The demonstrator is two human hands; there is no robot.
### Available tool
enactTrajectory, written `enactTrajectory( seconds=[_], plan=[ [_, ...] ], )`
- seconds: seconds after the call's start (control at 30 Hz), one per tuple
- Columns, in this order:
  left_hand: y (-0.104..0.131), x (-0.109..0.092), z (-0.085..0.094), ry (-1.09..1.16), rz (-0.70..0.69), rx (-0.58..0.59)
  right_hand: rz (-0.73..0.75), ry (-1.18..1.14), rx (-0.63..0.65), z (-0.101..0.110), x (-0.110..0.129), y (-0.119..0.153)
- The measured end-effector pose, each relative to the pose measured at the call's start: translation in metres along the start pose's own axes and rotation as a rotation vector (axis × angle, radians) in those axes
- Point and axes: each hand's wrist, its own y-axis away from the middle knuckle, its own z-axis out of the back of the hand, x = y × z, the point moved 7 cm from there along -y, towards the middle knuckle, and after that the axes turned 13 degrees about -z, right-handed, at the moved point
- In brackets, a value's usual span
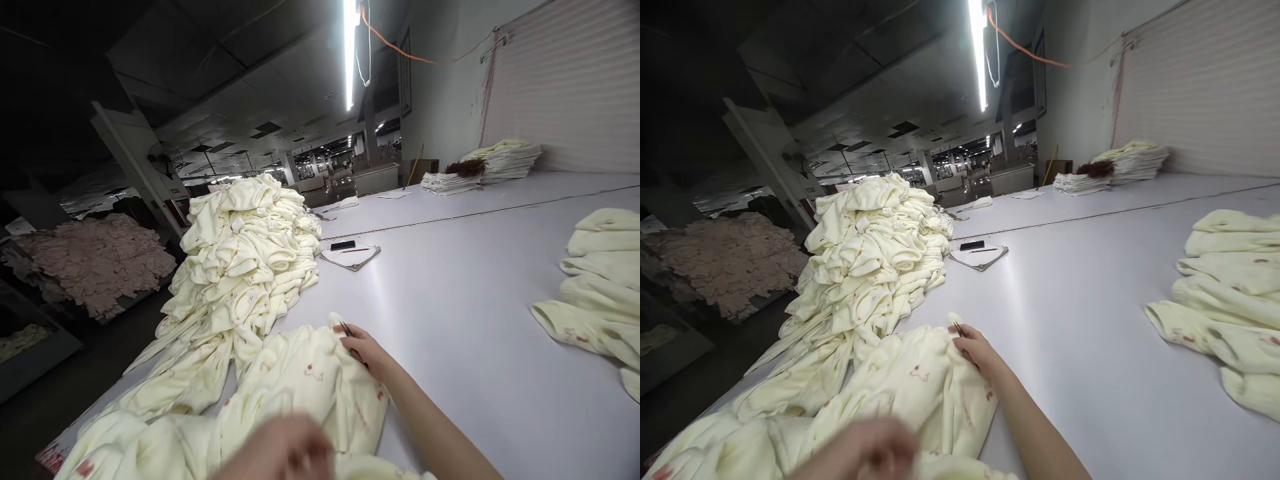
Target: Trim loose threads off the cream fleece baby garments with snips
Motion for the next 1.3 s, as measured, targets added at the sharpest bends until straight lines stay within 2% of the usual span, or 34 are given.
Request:
enactTrajectory(
  seconds=[0.07,0.1,0.17,0.27,0.37,0.47,0.57,0.63,0.7,0.83,0.97,1.13,1.3],
  plan=[
    [-0.05,-0.001,0.021,-0.104,0.021,-0.028,0.016,-0.034,0.063,0.0,-0.006,0.016],
    [-0.075,0.002,0.031,-0.248,0.04,-0.071,0.017,-0.046,0.087,0.0,-0.009,0.024],
    [-0.119,0.015,0.031,-0.275,0.069,-0.05,0.024,-0.065,0.113,0.004,-0.012,0.04],
    [-0.163,0.048,0.001,-0.277,0.131,0.095,0.056,-0.081,0.113,0.013,-0.011,0.063],
    [-0.178,0.078,-0.045,-0.277,0.193,0.303,0.091,-0.076,0.11,0.02,-0.008,0.082],
    [-0.174,0.093,-0.086,-0.261,0.211,0.507,0.101,-0.056,0.116,0.024,-0.008,0.095],
    [-0.162,0.095,-0.104,-0.23,0.213,0.609,0.123,0.001,0.127,0.023,-0.006,0.107],
    [-0.154,0.091,-0.103,-0.192,0.211,0.608,0.18,0.079,0.105,0.021,0.0,0.116],
    [-0.149,0.082,-0.096,-0.132,0.206,0.573,0.244,0.195,0.021,0.021,0.005,0.127],
    [-0.139,0.058,-0.078,0.034,0.226,0.479,0.285,0.431,-0.264,0.03,0.011,0.15],
    [-0.121,0.039,-0.07,0.152,0.253,0.423,0.364,0.53,-0.493,0.04,0.026,0.168],
    [-0.099,0.033,-0.073,0.229,0.26,0.386,0.532,0.538,-0.602,0.03,0.044,0.172],
    [-0.089,0.034,-0.076,0.275,0.275,0.355,0.633,0.53,-0.631,0.015,0.048,0.172]
  ],
)
